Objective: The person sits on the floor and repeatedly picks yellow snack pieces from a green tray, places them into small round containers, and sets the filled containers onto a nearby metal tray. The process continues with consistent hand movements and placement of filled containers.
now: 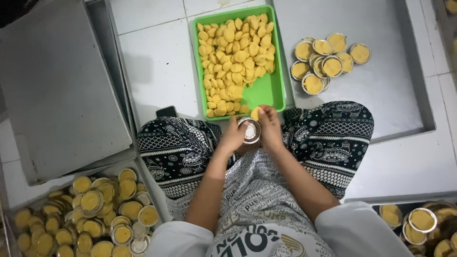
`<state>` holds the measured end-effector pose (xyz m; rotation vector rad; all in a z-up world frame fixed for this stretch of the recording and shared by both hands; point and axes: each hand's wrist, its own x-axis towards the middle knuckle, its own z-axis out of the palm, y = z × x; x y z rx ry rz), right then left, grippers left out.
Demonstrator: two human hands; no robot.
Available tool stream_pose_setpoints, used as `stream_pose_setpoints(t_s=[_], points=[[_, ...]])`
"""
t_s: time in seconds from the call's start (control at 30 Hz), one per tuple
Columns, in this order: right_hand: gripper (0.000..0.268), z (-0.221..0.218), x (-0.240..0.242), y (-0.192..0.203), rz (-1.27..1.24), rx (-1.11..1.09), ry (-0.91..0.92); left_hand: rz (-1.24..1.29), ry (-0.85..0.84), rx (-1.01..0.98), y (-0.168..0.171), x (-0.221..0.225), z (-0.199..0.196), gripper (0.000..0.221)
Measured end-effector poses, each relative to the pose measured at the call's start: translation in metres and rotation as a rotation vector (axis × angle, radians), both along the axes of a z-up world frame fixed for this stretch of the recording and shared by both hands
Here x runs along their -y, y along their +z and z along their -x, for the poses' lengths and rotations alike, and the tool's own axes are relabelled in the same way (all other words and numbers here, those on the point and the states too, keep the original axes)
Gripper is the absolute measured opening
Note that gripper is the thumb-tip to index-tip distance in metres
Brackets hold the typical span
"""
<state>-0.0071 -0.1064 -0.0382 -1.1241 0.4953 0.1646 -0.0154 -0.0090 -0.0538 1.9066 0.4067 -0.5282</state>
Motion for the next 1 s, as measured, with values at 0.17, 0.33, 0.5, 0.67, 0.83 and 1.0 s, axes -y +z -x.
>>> stream_pose_setpoints(t_s=[0.17,0.33,0.5,0.67,0.83,1.0], points=[[0.023,-0.013,0.009,-0.055,0.27,0.233,0.059,0.252,0.113,-0.171,0.019,-0.004,-0.012,0.048],[0.016,-0.013,0.014,-0.04,0.254,0.227,-0.02,0.201,0.182,0.075,0.003,0.012,-0.001,0.03],[0.024,-0.017,0.03,-0.027,0.033,0.18,-0.101,-0.238,0.047,0.507,0.009,0.008,-0.006,0.012],[0.018,-0.021,0.041,-0.036,-0.153,0.175,-0.038,-0.314,-0.009,0.534,-0.005,0.001,-0.005,0.013],[0.014,-0.015,0.04,-0.029,-0.25,0.136,0.001,-0.26,0.042,0.376,0.02,0.0,-0.006,0.008],[0.021,-0.017,0.044,-0.02,0.063,0.293,0.048,-0.113,0.079,0.295,0.027,-0.009,-0.006,0.014]])
